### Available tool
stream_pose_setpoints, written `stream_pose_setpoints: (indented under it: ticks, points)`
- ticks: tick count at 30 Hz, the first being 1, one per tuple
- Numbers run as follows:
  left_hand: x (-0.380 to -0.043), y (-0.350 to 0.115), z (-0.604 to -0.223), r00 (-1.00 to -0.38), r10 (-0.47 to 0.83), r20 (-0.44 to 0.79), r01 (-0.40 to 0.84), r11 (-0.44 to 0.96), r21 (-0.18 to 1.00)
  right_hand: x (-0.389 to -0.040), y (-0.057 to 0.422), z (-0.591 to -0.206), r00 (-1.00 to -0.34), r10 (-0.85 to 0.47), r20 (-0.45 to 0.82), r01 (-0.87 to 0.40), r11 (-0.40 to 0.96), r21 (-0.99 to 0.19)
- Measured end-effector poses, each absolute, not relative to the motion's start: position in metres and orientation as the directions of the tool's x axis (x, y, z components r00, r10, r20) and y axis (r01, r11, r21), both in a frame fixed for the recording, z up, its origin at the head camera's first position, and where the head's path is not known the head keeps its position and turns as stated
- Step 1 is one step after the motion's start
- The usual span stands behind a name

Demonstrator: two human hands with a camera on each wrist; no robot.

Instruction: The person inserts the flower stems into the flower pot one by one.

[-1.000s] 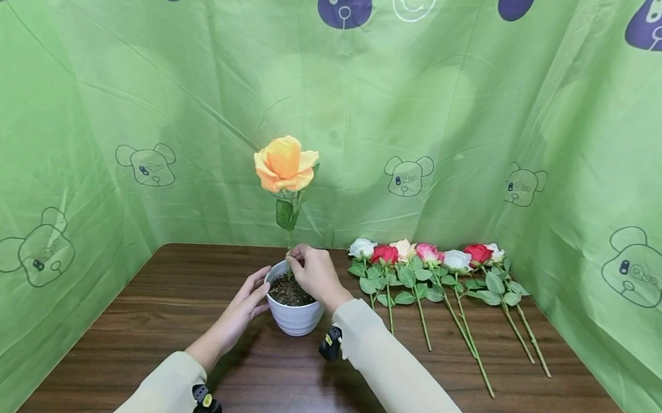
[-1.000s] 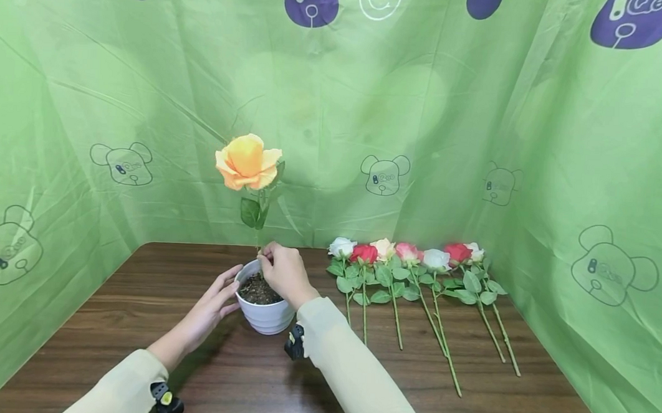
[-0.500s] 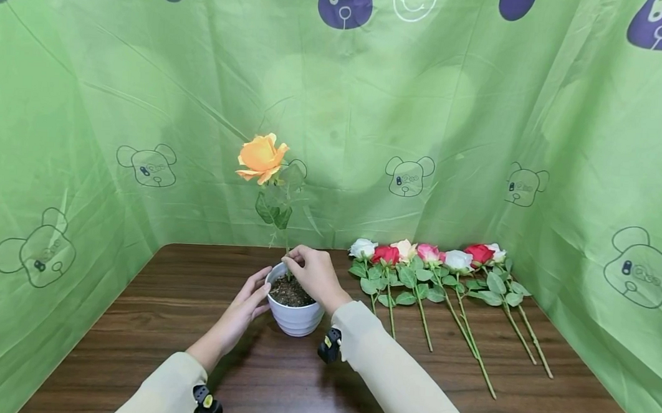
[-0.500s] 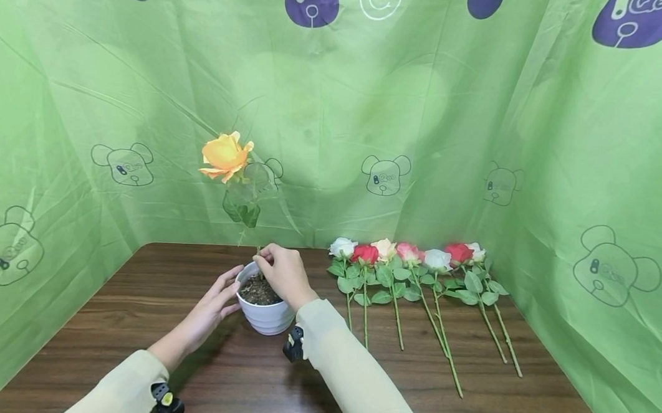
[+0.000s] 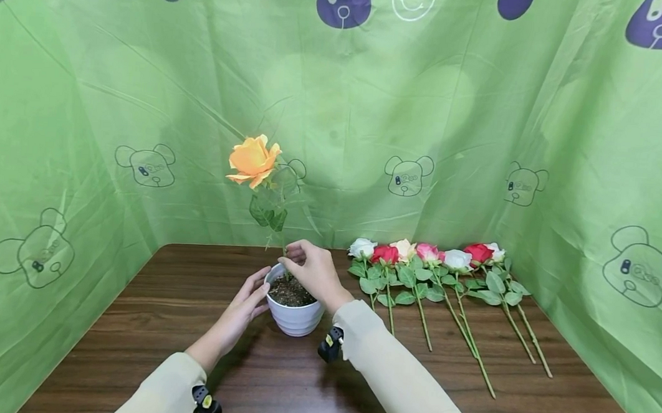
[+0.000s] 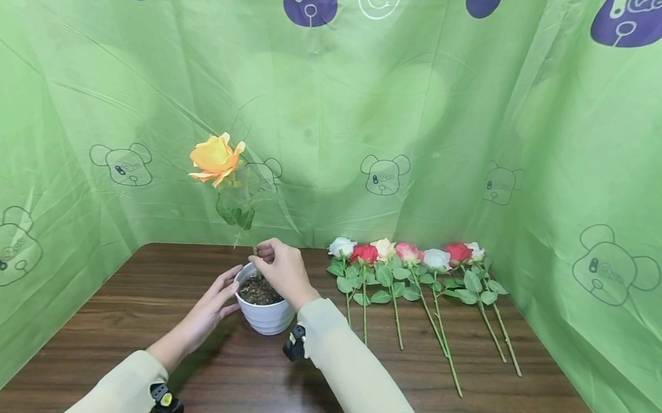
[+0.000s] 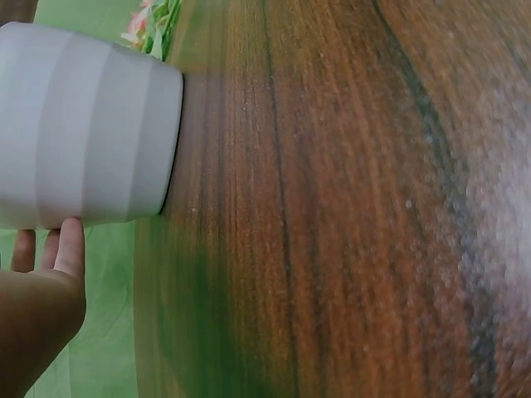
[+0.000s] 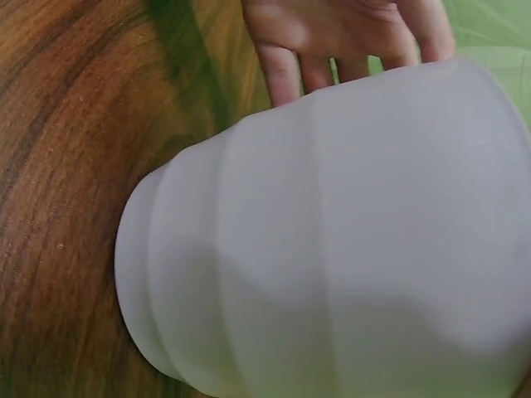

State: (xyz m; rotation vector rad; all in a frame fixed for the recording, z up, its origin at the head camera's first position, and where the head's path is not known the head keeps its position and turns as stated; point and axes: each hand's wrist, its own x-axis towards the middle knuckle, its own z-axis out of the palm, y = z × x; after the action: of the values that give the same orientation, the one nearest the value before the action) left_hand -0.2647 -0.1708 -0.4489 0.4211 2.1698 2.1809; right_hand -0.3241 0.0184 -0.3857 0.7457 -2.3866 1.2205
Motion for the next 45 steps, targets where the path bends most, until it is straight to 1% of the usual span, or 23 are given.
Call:
stream_pose_setpoints:
  ticks: [8, 16, 23, 30, 33, 38, 45]
  points:
    - [-0.265, -0.172, -0.45, -0.964, 0.216, 0.153, 0.153, -0.021, 0.988, -0.32, 0.034, -0.376, -0.812, -0.325, 0.485, -0.583, 0.484, -0.652]
    - [-0.263, -0.171, -0.448, -0.963, 0.214, 0.162, 0.162, -0.017, 0.987, -0.313, 0.055, -0.364, -0.807, -0.354, 0.472, -0.59, 0.469, -0.657]
    - [-0.263, -0.172, -0.451, -0.964, 0.2, 0.178, 0.181, -0.003, 0.983, -0.304, 0.083, -0.362, -0.809, -0.374, 0.454, -0.587, 0.477, -0.654]
    - [-0.262, -0.17, -0.45, -0.962, 0.198, 0.189, 0.195, 0.008, 0.981, -0.298, 0.118, -0.367, -0.823, -0.361, 0.439, -0.568, 0.517, -0.64]
    - [-0.262, -0.169, -0.449, -0.962, 0.196, 0.192, 0.198, 0.013, 0.98, -0.297, 0.134, -0.377, -0.846, -0.355, 0.398, -0.533, 0.547, -0.646]
    - [-0.262, -0.169, -0.448, -0.959, 0.204, 0.196, 0.202, 0.005, 0.979, -0.296, 0.161, -0.403, -0.901, -0.347, 0.261, -0.427, 0.6, -0.676]
    - [-0.263, -0.169, -0.449, -0.96, 0.202, 0.194, 0.2, 0.007, 0.98, -0.289, 0.186, -0.433, -0.921, -0.368, 0.126, -0.333, 0.578, -0.745]
